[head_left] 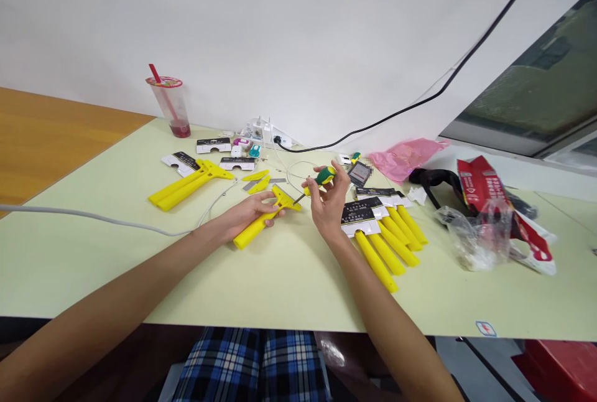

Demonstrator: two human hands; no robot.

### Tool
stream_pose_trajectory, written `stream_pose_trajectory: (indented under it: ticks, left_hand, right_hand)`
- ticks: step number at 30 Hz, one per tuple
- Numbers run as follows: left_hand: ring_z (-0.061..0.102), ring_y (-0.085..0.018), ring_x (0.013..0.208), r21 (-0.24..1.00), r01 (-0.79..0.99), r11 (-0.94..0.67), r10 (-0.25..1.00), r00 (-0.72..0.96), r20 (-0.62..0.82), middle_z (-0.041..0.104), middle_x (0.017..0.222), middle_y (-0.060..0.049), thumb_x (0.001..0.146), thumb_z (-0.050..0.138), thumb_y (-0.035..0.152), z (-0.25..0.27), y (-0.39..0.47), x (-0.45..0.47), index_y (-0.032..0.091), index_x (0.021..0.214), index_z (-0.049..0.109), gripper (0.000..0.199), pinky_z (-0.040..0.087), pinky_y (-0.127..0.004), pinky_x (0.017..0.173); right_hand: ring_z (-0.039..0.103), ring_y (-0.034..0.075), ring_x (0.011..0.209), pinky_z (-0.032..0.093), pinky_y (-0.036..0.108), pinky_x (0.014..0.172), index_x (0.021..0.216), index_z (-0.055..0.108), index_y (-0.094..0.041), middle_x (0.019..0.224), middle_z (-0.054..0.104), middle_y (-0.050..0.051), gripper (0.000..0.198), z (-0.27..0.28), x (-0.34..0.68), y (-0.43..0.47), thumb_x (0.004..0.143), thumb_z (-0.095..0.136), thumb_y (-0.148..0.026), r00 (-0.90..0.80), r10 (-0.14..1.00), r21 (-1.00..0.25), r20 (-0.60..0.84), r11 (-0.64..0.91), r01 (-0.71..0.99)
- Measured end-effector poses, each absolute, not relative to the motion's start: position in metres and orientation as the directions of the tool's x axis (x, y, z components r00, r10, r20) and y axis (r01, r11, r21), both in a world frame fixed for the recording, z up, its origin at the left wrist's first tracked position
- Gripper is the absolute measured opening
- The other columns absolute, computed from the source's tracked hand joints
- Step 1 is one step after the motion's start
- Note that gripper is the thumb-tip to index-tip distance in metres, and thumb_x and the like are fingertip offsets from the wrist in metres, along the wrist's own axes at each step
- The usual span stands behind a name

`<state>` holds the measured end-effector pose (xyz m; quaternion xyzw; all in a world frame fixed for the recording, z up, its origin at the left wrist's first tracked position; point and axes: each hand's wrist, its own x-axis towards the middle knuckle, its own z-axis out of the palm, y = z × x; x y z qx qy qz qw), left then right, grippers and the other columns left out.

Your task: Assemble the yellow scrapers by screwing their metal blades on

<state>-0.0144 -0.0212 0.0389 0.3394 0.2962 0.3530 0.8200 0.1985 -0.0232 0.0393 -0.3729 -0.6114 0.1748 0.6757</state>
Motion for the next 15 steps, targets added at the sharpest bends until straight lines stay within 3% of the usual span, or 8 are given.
stream_pose_trajectory:
  ticks: [4, 9, 15]
  left_hand:
    - [0.071, -0.016, 0.087, 0.763, -0.375, 0.526, 0.778, 0.574, -0.255, 0.073, 0.116, -0.016, 0.082, 0.080, 0.001, 0.0418, -0.0218, -0.0138, 0.013, 0.120, 0.073, 0.040, 0.047, -0.020, 0.053]
    - [0.073, -0.018, 0.088, 0.755, -0.390, 0.527, 0.787, 0.558, -0.261, 0.074, 0.115, -0.016, 0.082, 0.079, 0.000, 0.0386, -0.0189, -0.0148, 0.014, 0.118, 0.073, 0.039, 0.046, -0.020, 0.052]
    - [0.073, -0.017, 0.086, 0.746, -0.395, 0.536, 0.780, 0.571, -0.258, 0.075, 0.114, -0.017, 0.080, 0.080, -0.001, 0.0372, -0.0178, -0.0134, 0.012, 0.115, 0.075, 0.038, 0.046, -0.019, 0.052]
  right_hand:
    - [0.077, 0.020, 0.100, 0.069, 0.034, 0.078, 0.162, 0.039, -0.036, 0.136, 0.064, 0.011, 0.058, 0.0400, 0.2017, -0.0244, 0.110, 0.062, -0.049, 0.090, 0.731, -0.726, 0.676, 0.641, 0.250]
    - [0.076, 0.023, 0.109, 0.069, 0.045, 0.093, 0.166, 0.029, -0.039, 0.145, 0.058, 0.013, 0.060, 0.0380, 0.2000, -0.0214, 0.113, 0.056, -0.050, 0.019, 0.722, -0.716, 0.691, 0.681, 0.150]
    - [0.076, 0.021, 0.100, 0.069, 0.037, 0.080, 0.157, 0.040, -0.038, 0.117, 0.065, 0.005, 0.066, 0.0346, 0.2031, -0.0146, 0.102, 0.076, -0.049, 0.151, 0.723, -0.737, 0.674, 0.641, 0.215]
